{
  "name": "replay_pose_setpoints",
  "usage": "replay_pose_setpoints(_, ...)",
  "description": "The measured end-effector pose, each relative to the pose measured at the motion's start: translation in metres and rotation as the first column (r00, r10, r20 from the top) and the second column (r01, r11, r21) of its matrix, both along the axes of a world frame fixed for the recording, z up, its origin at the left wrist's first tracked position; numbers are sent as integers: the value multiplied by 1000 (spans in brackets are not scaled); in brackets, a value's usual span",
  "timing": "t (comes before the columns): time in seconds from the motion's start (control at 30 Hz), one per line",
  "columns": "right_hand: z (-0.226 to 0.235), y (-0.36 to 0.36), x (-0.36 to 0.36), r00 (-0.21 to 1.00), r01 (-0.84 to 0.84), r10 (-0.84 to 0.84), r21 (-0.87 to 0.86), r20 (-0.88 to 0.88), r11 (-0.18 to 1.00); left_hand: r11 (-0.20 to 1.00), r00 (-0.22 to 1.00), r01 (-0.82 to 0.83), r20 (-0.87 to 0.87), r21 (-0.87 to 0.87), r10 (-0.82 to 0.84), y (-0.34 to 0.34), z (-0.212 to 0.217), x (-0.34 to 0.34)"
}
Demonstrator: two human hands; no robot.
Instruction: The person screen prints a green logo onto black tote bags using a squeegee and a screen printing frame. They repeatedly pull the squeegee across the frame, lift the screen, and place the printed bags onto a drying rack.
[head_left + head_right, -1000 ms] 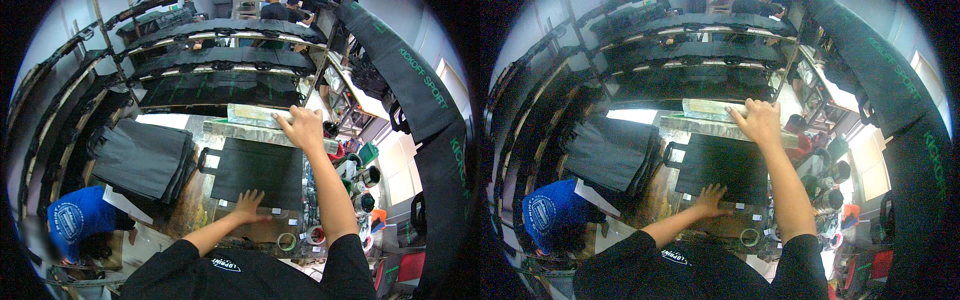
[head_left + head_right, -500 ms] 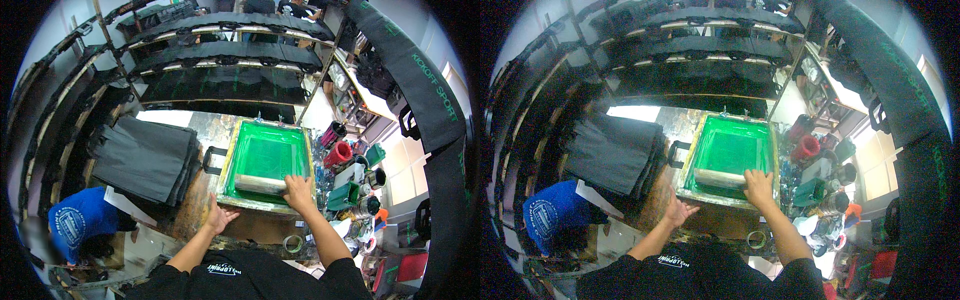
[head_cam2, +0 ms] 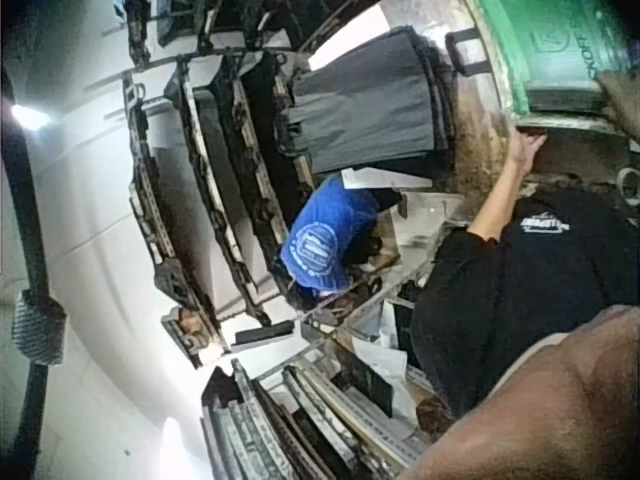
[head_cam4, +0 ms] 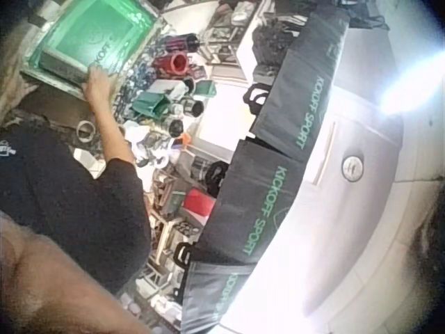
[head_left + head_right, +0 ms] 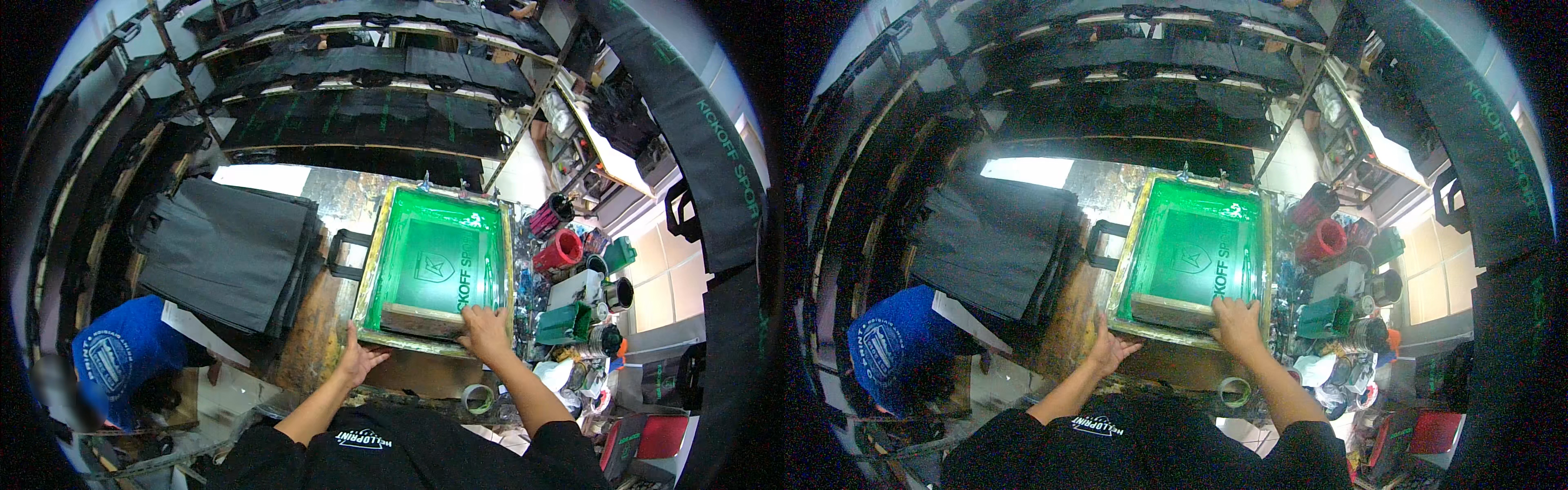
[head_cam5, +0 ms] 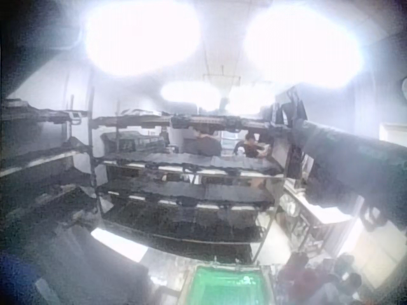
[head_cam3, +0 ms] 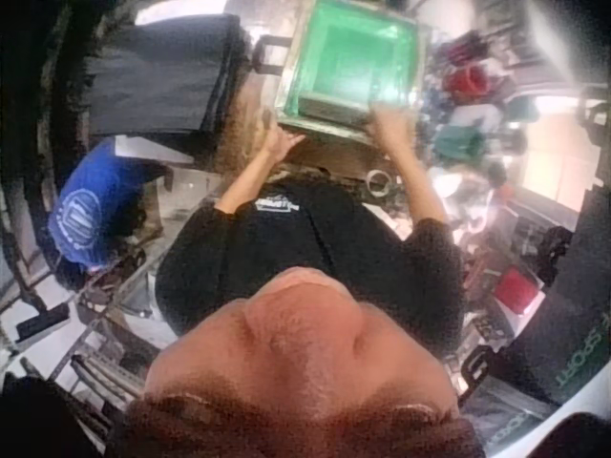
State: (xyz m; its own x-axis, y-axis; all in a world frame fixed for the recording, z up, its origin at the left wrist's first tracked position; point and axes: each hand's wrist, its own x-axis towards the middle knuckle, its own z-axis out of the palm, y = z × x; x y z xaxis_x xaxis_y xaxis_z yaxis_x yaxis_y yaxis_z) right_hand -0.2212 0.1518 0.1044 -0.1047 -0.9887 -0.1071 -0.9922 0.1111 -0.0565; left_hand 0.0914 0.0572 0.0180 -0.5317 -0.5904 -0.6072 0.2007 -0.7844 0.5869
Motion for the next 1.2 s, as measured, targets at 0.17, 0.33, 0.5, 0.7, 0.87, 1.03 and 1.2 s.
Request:
replay_pose_setpoints(0.17, -7, -12, -3, 1000, -18, 18, -115, 5, 993, 1000, 999, 25, 22, 4, -25, -2, 3, 0)
replay_pose_setpoints(0.33, -33, -62, -34, 1000, 10, -12, -164, -9, 986, 1000, 999, 0, 46, 17, -1, -2, 7, -2)
replay_pose_setpoints(0.5, -50, -128, -75, 998, 27, -33, -123, -49, 992, 990, 998, -41, 62, 135, 33, -3, -2, 0)
replay_pose_setpoints(0.7, -72, -210, -134, 993, 43, -57, -143, -100, 989, 992, 999, 21, 40, 124, -26, -2, -11, 4)
replay_pose_setpoints(0.87, -77, -271, -174, 995, 47, -62, -187, -74, 981, 988, 996, 32, 81, 148, -44, -6, -13, 2)
replay_pose_setpoints(1.03, -71, -286, -183, 997, 46, -55, -125, -62, 991, 944, 952, 82, 256, 320, -169, -15, -41, 6)
replay_pose_setpoints(1.2, -62, -279, -178, 995, 80, -90, -180, -49, 980, 595, 630, 691, 62, 411, -774, -65, -55, 34)
